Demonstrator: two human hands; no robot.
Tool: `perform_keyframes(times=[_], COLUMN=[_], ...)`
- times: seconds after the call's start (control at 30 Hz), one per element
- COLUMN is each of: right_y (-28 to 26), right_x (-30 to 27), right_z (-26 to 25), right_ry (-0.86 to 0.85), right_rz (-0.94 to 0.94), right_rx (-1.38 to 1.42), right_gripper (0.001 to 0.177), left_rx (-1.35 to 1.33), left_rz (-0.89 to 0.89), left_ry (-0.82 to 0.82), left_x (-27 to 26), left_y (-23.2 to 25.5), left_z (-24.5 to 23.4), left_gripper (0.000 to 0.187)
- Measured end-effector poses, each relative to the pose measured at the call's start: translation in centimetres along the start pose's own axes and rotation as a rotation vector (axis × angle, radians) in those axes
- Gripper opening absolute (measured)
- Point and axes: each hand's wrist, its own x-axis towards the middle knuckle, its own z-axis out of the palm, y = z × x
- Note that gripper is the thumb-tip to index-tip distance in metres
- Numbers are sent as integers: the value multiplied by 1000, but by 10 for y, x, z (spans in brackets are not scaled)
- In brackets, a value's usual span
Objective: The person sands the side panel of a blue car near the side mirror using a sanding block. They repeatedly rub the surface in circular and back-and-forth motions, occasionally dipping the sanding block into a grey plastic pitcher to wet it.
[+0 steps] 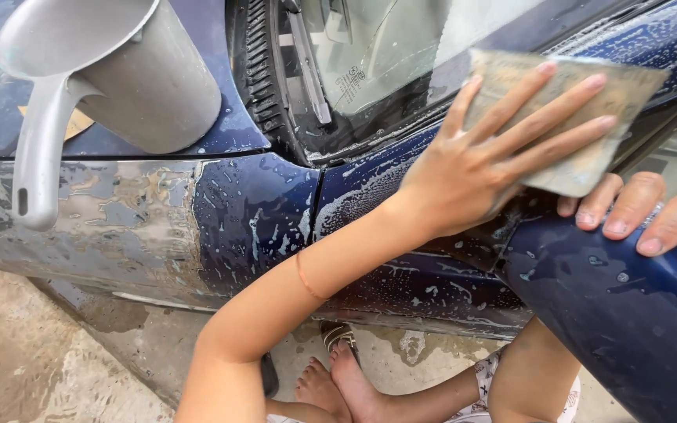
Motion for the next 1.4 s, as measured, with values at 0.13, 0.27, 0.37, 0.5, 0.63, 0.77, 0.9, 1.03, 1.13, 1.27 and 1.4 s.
perform_keyframes(times=[0.13,0.27,0.37,0.5,0.63,0.77,0.9,1.03,1.13,1.27,1.4], right_y=[8,9,7,-2,-4,7,14,14,23,34,68], right_x=[12,12,14,4,8,1,-6,-6,-17,-25,6], right_z=[16,12,15,15,-13,-18,-23,-15,-2,-30,-105], right_ry=[53,45,49,58,-119,-155,-109,-155,133,68,-429], right_rz=[-79,-92,-83,-8,28,-37,-75,-47,-117,-132,-376], right_rx=[-7,23,37,-4,-96,-190,-143,-132,-63,-26,50], right_gripper=[49,49,47,48,44,12,10,11,9,10,22], left_rx=[36,91,69,8,15,3,14,35,78,101,11], left_rz=[-47,-50,-7,9,55,8,-63,-90,-135,-158,76], left_ry=[69,87,57,73,-25,-10,-33,-30,-50,-73,-31], left_x=[36,45,34,5,-23,-34,-26,-4,16,37,38], left_y=[10,9,4,-3,-15,-19,-15,-14,-6,9,6], left_z=[0,-2,-2,3,12,14,16,11,11,14,19], left_gripper=[48,47,52,53,65,62,66,55,57,53,51])
